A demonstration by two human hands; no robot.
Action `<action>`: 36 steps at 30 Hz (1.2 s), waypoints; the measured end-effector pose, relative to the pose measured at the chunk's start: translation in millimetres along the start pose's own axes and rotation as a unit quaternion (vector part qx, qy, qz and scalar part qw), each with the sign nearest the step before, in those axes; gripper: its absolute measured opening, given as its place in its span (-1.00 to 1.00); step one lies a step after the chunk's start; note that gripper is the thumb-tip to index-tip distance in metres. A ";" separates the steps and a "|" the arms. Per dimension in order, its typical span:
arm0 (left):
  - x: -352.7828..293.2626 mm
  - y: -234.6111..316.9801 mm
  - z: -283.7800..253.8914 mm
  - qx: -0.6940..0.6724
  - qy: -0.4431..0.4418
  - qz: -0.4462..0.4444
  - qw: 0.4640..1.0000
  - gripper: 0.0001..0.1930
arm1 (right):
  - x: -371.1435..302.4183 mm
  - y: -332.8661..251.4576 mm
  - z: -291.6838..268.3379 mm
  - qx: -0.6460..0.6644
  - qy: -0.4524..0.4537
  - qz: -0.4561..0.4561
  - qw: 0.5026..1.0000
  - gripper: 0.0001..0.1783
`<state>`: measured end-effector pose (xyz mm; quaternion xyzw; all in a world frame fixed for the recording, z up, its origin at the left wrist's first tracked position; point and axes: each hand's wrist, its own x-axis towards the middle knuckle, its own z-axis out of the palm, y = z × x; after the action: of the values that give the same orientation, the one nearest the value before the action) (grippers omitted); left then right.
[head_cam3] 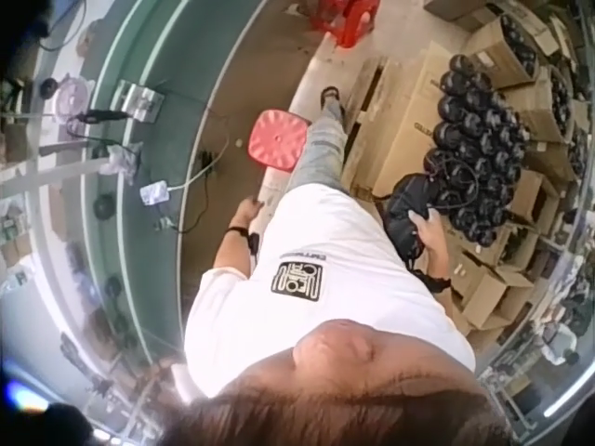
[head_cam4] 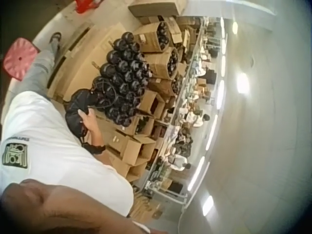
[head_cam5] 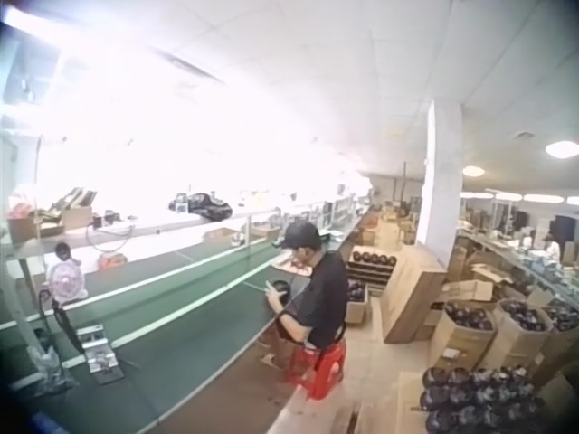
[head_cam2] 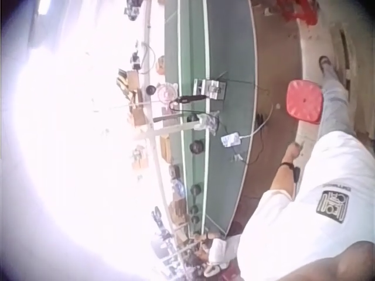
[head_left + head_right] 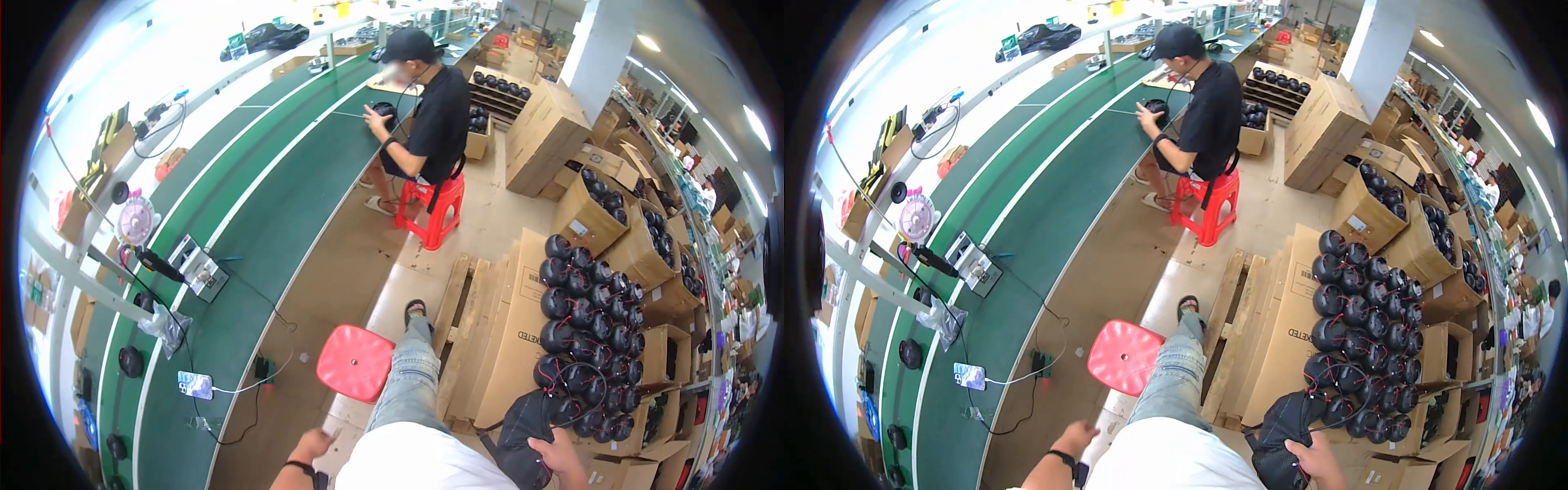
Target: Assembling black plastic spherical housings and electronic components on a manufacturing line.
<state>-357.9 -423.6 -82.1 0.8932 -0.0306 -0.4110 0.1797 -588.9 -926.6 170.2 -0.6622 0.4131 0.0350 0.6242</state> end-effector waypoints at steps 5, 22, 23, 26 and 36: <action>73.4 92.1 -51.9 -0.095 0.074 0.035 0.992 -0.57 | 65.9 -10.4 -17.5 -0.112 -0.016 0.040 0.993 -0.58; 299.7 215.8 -162.8 -0.157 0.086 0.074 0.981 -0.62 | 353.0 -174.6 70.7 -0.012 -0.029 0.161 0.986 -0.65; 308.5 227.4 -176.5 -0.151 0.104 0.053 0.982 -0.63 | 366.3 -180.7 77.7 -0.009 -0.047 0.169 0.984 -0.59; 329.9 231.8 -178.3 -0.165 0.077 -0.023 0.983 -0.58 | 388.9 -230.2 120.7 -0.071 -0.014 0.212 0.975 -0.59; 314.1 257.8 -149.1 0.198 -0.164 -0.035 0.966 -0.62 | 532.5 -146.6 102.1 -0.124 -0.340 0.212 0.908 -0.48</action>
<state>-15.4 -683.7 -130.9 0.8316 -0.1095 -0.5440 -0.0228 -105.0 -1125.0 -34.3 -0.5792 0.2990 0.4400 0.6177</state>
